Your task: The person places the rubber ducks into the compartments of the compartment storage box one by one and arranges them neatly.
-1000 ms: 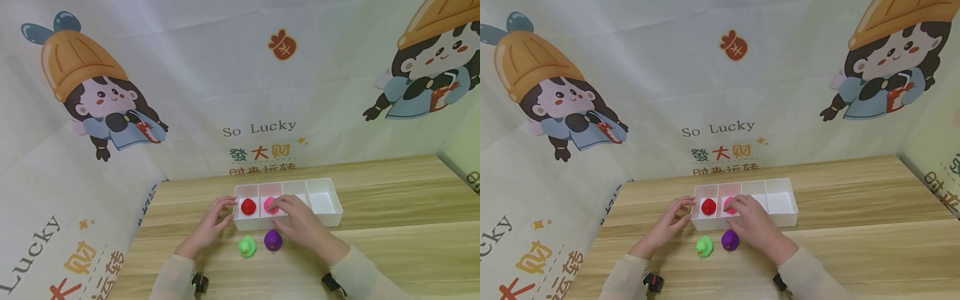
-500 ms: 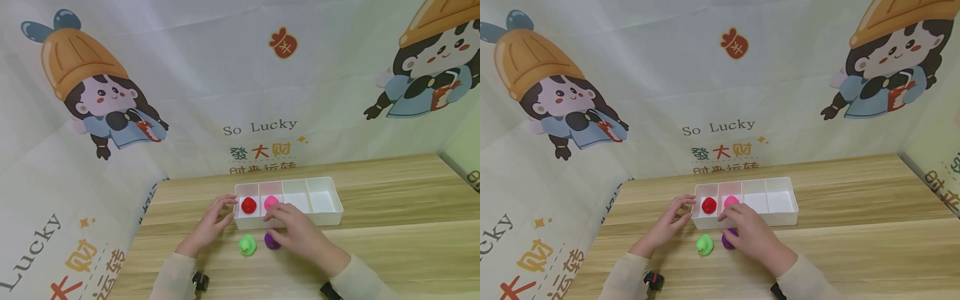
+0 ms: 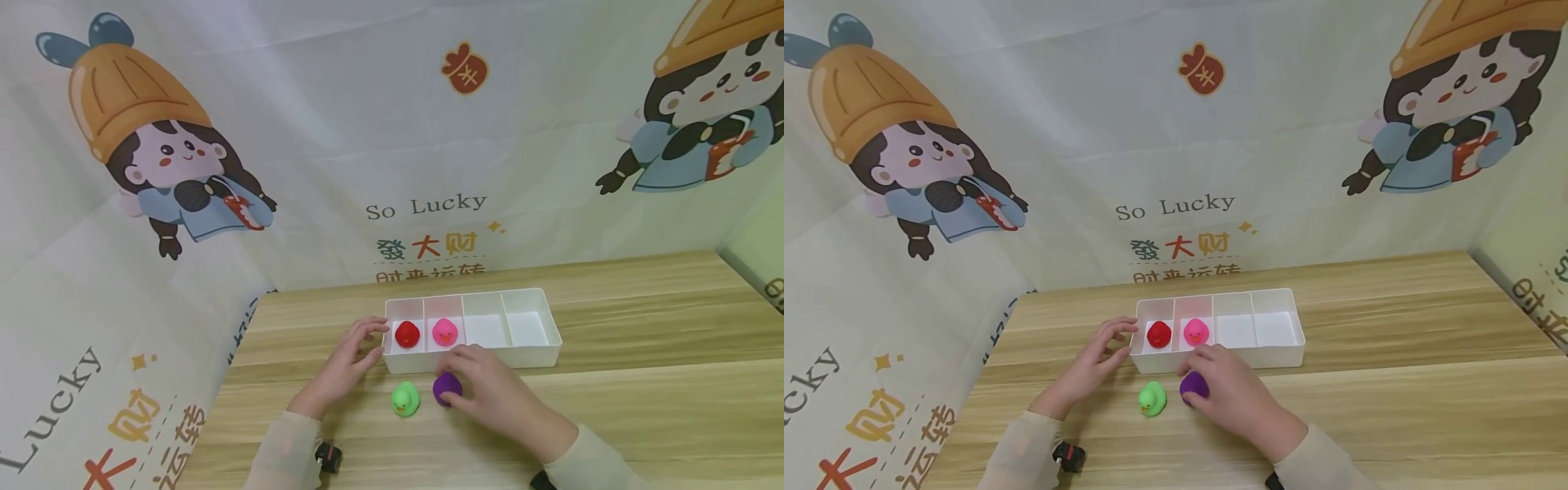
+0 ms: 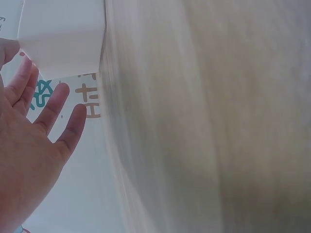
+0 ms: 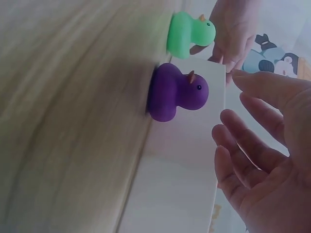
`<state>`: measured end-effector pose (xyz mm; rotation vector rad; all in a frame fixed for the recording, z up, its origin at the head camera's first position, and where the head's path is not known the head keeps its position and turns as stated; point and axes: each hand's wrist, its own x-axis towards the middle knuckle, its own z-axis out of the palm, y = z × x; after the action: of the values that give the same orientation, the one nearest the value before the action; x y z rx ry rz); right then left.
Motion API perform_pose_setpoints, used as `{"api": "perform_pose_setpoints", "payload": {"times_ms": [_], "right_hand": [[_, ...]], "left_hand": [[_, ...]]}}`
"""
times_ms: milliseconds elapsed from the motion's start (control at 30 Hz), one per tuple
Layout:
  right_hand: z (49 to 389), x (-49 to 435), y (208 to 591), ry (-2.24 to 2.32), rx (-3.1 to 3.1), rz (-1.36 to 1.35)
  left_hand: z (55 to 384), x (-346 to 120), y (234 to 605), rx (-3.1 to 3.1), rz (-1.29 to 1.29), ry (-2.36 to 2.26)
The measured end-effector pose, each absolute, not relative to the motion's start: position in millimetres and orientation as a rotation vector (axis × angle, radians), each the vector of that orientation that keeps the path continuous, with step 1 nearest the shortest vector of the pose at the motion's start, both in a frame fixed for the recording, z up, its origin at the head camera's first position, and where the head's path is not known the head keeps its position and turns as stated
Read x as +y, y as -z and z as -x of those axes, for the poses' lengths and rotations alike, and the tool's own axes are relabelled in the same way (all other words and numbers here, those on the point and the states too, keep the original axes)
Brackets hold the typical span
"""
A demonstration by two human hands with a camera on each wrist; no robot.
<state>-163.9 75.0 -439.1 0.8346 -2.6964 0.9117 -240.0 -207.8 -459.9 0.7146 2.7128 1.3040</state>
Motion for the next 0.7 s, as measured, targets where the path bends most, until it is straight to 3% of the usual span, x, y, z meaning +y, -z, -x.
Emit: {"api": "perform_pose_setpoints", "payload": {"times_ms": [700], "right_hand": [[162.0,76.4,453.9,-0.807,-2.657,-0.88]], "left_hand": [[240.1,-207.0,459.4,2.731,-0.73,-1.288]]}}
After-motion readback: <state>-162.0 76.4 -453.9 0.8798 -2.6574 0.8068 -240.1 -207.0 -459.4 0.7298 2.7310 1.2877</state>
